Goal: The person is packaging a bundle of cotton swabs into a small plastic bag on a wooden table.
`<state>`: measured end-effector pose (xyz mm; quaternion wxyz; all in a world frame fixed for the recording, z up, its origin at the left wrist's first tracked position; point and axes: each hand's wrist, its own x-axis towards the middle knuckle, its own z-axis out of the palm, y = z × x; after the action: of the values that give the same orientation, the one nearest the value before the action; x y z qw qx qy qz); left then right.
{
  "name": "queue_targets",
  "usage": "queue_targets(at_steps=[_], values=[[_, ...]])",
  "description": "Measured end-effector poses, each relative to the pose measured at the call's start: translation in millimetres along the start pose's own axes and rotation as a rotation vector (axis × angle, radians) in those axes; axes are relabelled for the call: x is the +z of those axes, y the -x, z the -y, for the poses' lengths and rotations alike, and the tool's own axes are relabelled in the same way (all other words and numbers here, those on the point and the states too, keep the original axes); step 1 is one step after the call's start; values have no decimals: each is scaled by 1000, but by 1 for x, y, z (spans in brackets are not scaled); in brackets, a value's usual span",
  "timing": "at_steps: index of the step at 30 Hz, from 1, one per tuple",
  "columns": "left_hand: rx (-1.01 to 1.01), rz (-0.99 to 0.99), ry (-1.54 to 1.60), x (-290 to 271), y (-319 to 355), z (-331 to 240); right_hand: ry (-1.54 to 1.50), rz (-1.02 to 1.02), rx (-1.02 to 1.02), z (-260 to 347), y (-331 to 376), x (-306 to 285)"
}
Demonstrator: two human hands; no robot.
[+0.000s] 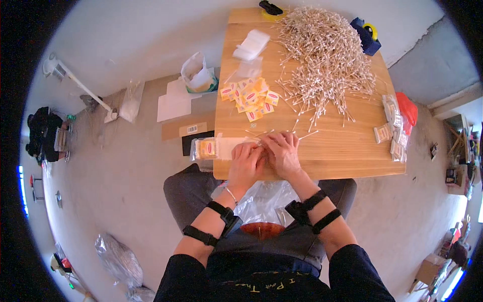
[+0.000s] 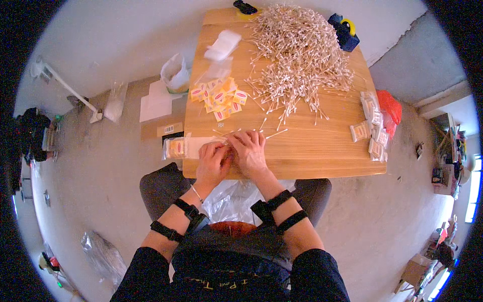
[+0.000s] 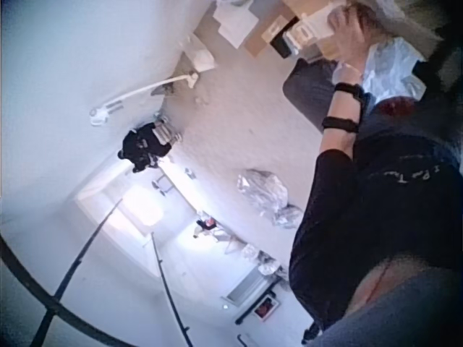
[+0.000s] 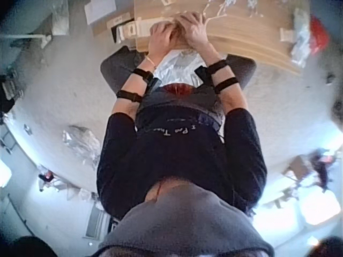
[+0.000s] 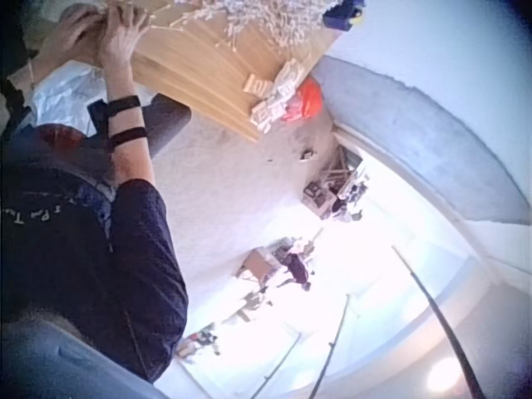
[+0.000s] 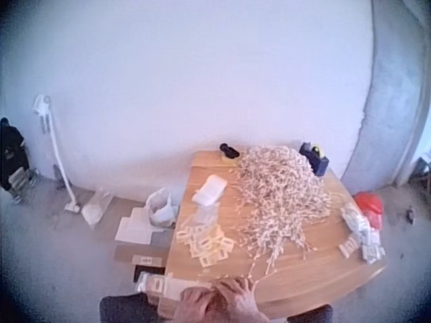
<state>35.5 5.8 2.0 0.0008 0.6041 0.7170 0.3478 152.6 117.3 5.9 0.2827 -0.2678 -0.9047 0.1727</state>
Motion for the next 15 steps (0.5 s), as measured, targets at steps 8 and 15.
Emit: queue_targets(at_steps=[8, 15], values=[[-75, 19, -41, 0, -4, -6, 209, -46, 111, -56, 1, -14], [-119, -44, -21, 1, -3, -5, 169, -200, 157, -35, -6, -18]])
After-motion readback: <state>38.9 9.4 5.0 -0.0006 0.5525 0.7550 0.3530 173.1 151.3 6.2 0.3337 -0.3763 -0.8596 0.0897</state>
